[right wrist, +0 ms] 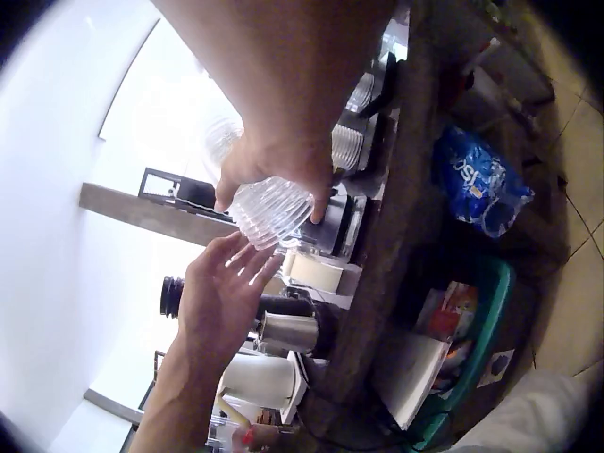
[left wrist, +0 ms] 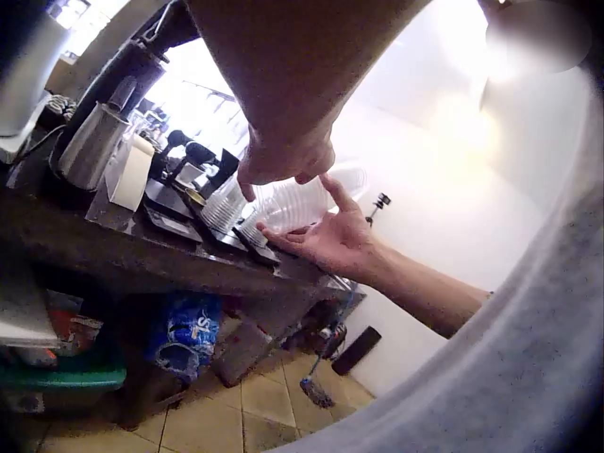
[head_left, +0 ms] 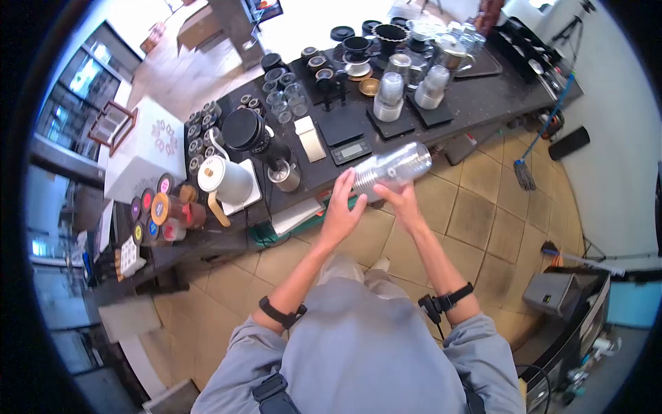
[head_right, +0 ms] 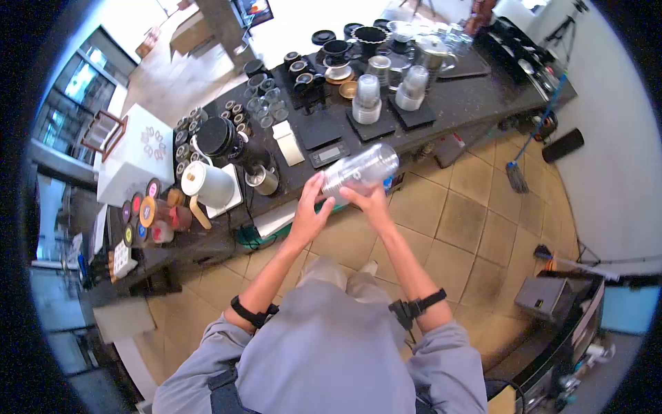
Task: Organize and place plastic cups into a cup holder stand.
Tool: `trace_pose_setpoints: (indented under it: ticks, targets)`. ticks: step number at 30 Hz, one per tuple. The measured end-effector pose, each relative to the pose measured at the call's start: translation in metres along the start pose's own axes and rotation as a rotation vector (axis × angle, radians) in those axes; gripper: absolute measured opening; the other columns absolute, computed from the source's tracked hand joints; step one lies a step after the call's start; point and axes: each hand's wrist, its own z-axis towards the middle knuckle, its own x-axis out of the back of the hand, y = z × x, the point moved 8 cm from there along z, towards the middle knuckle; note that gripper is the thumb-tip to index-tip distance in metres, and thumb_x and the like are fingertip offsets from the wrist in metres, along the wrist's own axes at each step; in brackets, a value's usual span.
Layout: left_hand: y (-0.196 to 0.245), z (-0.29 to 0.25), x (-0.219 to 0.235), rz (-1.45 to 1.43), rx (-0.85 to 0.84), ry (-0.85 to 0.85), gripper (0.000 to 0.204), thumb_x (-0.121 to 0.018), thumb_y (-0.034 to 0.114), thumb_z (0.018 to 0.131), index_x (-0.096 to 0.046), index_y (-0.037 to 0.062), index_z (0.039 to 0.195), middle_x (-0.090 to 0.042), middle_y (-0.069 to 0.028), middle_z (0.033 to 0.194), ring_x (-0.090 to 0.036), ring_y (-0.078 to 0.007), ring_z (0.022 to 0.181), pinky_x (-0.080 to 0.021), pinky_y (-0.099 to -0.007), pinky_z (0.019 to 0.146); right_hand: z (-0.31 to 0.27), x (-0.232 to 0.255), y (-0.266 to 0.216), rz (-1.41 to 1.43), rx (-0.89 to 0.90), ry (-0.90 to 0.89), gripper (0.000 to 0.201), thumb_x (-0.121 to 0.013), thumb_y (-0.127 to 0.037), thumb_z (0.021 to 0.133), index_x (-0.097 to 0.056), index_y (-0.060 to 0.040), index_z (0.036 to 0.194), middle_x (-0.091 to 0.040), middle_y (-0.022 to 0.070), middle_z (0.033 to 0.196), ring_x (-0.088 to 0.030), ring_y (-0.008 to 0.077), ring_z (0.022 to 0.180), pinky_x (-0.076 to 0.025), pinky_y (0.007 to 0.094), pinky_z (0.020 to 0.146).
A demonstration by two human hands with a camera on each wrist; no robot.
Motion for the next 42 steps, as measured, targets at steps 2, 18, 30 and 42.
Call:
trace_pose_setpoints:
  ticks: [2,18,30,42]
  targets:
    - [-0.009,0.022,0.004,0.051,0.053,0.102,0.061,-0.061,0.011,0.092,-0.037,-0.0018,0.147,-0.036,-0.0158,0.152,-0.044,-0.0274,0.134,-0.045,-0.0365,0.104,0.042,-0.007,-0.003,-0.086,-0.008,-0.092,0.064,-0.083,-0.018,0.077,-0.051,-0.0021,0.130,-0.059,0.0101,0.126,-0.058,0.0199,0.113,-0.047,0.0346,0.097]
    - [-0.159,0.134,0.018,-0.158,0.371,0.329,0.078,-0.062,0.010,0.087,-0.023,-0.0003,0.153,-0.031,-0.0186,0.157,-0.033,-0.0278,0.144,-0.027,-0.0361,0.117,0.245,-0.048,0.050,-0.480,0.006,-0.258,0.089,-0.090,-0.030,0.068,-0.040,-0.0023,0.137,-0.054,0.0135,0.130,-0.053,0.0248,0.122,-0.041,0.0371,0.104]
    - [-0.157,0.131,0.003,-0.178,0.423,0.404,0.078,-0.061,0.008,0.089,-0.020,0.0009,0.155,-0.030,-0.0228,0.156,-0.035,-0.0295,0.142,-0.031,-0.0387,0.115,0.255,-0.045,0.066,-0.675,0.066,-0.317,0.105,-0.090,-0.033,0.067,-0.030,-0.0038,0.148,-0.047,0.0171,0.140,-0.047,0.0303,0.131,-0.038,0.0409,0.108]
    - [-0.115,0.119,-0.050,-0.477,0.632,-0.101,0.018,-0.055,0.013,0.098,-0.060,0.0036,0.113,-0.058,0.0003,0.078,-0.055,-0.0071,0.070,-0.046,-0.0227,0.066,0.122,0.101,0.024,-0.682,-0.052,0.202,0.049,-0.071,-0.019,0.089,-0.054,-0.0055,0.132,-0.064,0.0115,0.111,-0.061,0.0194,0.098,-0.048,0.0320,0.090]
